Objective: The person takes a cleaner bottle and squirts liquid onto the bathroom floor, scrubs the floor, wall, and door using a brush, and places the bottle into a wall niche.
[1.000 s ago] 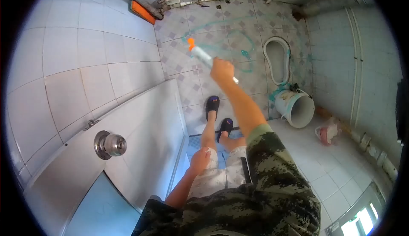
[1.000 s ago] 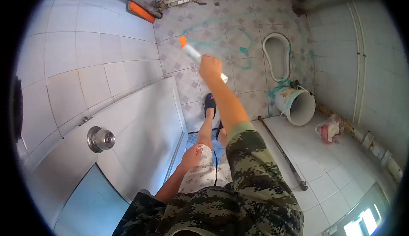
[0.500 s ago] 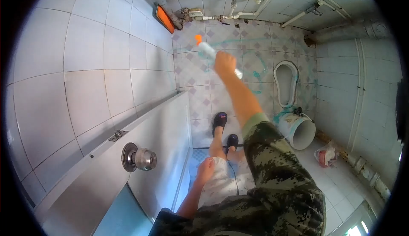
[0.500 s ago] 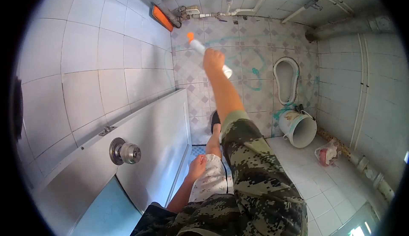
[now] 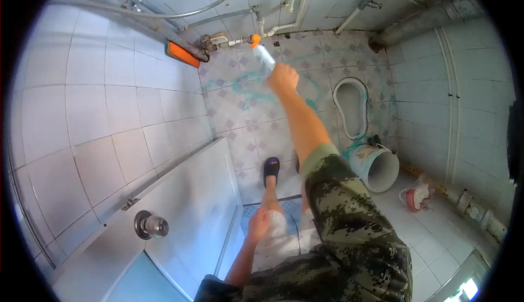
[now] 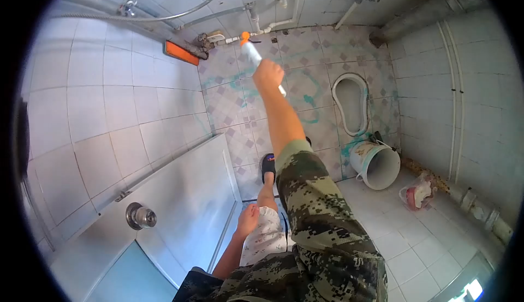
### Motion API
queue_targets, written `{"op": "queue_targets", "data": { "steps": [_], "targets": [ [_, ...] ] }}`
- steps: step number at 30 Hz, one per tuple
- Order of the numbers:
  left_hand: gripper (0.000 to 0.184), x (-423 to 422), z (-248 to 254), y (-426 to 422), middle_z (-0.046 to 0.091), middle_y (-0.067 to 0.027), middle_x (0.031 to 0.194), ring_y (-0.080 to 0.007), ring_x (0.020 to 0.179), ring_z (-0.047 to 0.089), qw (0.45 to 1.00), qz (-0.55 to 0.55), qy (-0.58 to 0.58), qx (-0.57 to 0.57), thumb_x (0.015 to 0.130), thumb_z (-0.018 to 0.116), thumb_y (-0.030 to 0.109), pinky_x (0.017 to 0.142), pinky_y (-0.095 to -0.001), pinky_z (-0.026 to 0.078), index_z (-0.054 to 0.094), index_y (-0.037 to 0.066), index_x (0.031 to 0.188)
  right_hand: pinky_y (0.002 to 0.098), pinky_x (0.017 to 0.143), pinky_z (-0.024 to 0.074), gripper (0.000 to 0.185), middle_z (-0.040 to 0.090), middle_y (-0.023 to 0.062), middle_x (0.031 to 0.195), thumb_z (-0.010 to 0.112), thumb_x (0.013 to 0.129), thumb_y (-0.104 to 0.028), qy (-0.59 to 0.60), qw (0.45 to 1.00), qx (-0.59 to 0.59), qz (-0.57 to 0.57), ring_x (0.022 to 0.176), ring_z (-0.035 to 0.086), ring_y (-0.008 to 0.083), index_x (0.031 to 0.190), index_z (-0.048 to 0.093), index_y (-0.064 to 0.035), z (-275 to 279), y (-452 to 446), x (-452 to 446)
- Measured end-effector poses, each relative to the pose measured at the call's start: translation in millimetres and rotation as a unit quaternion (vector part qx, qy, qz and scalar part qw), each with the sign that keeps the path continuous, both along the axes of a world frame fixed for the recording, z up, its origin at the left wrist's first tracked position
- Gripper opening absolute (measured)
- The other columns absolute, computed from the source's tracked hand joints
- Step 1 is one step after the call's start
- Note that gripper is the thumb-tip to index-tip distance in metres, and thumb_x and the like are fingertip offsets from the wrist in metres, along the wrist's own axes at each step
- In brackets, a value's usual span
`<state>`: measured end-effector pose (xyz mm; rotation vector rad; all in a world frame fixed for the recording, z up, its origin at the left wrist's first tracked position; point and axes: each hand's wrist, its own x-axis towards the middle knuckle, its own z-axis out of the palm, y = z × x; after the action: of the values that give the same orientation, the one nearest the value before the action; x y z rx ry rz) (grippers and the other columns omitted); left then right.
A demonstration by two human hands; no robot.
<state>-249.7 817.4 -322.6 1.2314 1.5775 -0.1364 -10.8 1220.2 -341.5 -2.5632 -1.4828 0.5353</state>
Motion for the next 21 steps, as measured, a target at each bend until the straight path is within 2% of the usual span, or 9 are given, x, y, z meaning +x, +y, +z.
{"op": "queue_targets", "data": {
  "steps": [2, 4, 7, 9, 10, 12, 16, 19, 21],
  "targets": [
    [0.029, 13.8, 5.4, 3.8, 0.064, -0.0206, 0.093, -0.0395, 0.09, 0.06, 1.0, 0.003, 0.016, -0.004, 0.091, 0.049, 0.029, 0.076, -0.0458, 0.047, 0.057, 0.004, 0.105, 0.0363, 0.073, 0.0531, 0.013, 0.069, 0.0101, 0.087, 0.063, 0.075, -0.017, -0.03, 0.999, -0.007, -0.015, 0.085, 0.067, 0.0287, 0.084, 0.07, -0.0107, -5.0, 2.9, 46.6],
    [0.03, 32.3, 6.0, 7.8, 0.064, -0.021, 0.093, -0.0401, 0.09, 0.059, 1.0, 0.012, 0.026, 0.0, 0.091, 0.049, 0.029, 0.076, -0.0466, 0.047, 0.057, 0.004, 0.105, 0.0364, 0.074, 0.0529, 0.017, 0.069, 0.0098, 0.087, 0.065, 0.074, -0.019, -0.01, 0.998, -0.032, -0.061, 0.086, 0.067, 0.0287, 0.087, 0.07, -0.0101, 3.5, -5.3, 104.9],
    [0.027, 59.7, 6.4, 5.9, 0.064, -0.0194, 0.088, -0.0369, 0.084, 0.062, 1.0, 0.004, 0.024, 0.007, 0.09, 0.052, 0.027, 0.071, -0.044, 0.047, 0.057, 0.005, 0.106, 0.0373, 0.075, 0.0526, 0.02, 0.069, 0.0105, 0.089, 0.068, 0.072, -0.021, -0.056, 0.991, -0.04, -0.114, 0.088, 0.067, 0.0286, 0.088, 0.07, -0.0082, -10.5, -24.7, 195.6],
    [0.03, 83.6, 8.0, 5.8, 0.063, -0.022, 0.092, -0.042, 0.089, 0.059, 0.999, -0.012, 0.036, -0.006, 0.09, 0.047, 0.031, 0.075, -0.0486, 0.046, 0.057, 0.004, 0.102, 0.0373, 0.075, 0.0527, 0.021, 0.069, 0.0109, 0.09, 0.068, 0.072, -0.021, -0.066, 0.989, -0.039, -0.129, 0.088, 0.067, 0.0286, 0.088, 0.07, -0.0077, -9.7, -36.8, 239.8],
    [0.029, 95.2, 8.7, 7.9, 0.063, -0.0219, 0.092, -0.041, 0.089, 0.059, 0.999, -0.015, 0.036, 0.005, 0.09, 0.049, 0.03, 0.075, -0.0476, 0.046, 0.057, 0.006, 0.103, 0.0372, 0.075, 0.0527, 0.02, 0.069, 0.0111, 0.091, 0.067, 0.073, -0.02, -0.075, 0.985, -0.055, -0.148, 0.089, 0.067, 0.0285, 0.089, 0.069, -0.0073, -1.7, -41.5, 257.1],
    [0.028, 119.5, 17.7, 21.8, 0.062, -0.0212, 0.094, -0.0397, 0.09, 0.059, 0.999, -0.038, 0.02, -0.005, 0.089, 0.05, 0.029, 0.076, -0.0465, 0.047, 0.058, 0.006, 0.104, 0.037, 0.075, 0.0527, 0.02, 0.069, 0.0113, 0.092, 0.066, 0.073, -0.019, -0.082, 0.979, -0.074, -0.173, 0.09, 0.066, 0.0284, 0.089, 0.069, -0.007, 3.6, -47.6, 279.9],
    [0.027, 153.4, 11.4, 28.9, 0.062, -0.0185, 0.101, -0.0363, 0.092, 0.06, 0.998, -0.064, 0.006, -0.012, 0.088, 0.052, 0.027, 0.079, -0.0431, 0.047, 0.059, 0.007, 0.105, 0.0381, 0.076, 0.0521, 0.021, 0.068, 0.0118, 0.092, 0.064, 0.075, -0.019, -0.046, 0.99, -0.061, -0.12, 0.09, 0.066, 0.029, 0.09, 0.068, -0.0053, -3.1, -42.0, 302.0],
    [0.03, 168.8, 16.3, 40.9, 0.064, -0.0209, 0.092, -0.038, 0.088, 0.062, 0.993, -0.118, 0.005, 0.007, 0.09, 0.052, 0.028, 0.076, -0.043, 0.048, 0.056, 0.006, 0.111, 0.0387, 0.077, 0.0519, 0.021, 0.068, 0.0122, 0.092, 0.064, 0.075, -0.018, -0.029, 0.995, -0.019, -0.096, 0.091, 0.066, 0.0297, 0.09, 0.068, -0.0051, -4.1, -30.7, 298.4],
    [0.029, 173.5, 19.3, 48.2, 0.064, -0.0192, 0.095, -0.0371, 0.09, 0.061, 0.993, -0.122, 0.005, 0.008, 0.09, 0.051, 0.027, 0.078, -0.0432, 0.048, 0.058, 0.008, 0.11, 0.0386, 0.077, 0.0518, 0.02, 0.068, 0.0121, 0.092, 0.064, 0.075, -0.017, -0.021, 0.995, -0.004, -0.095, 0.092, 0.065, 0.0305, 0.09, 0.068, -0.0051, 0.0, -22.0, 304.3]
  ]
}}
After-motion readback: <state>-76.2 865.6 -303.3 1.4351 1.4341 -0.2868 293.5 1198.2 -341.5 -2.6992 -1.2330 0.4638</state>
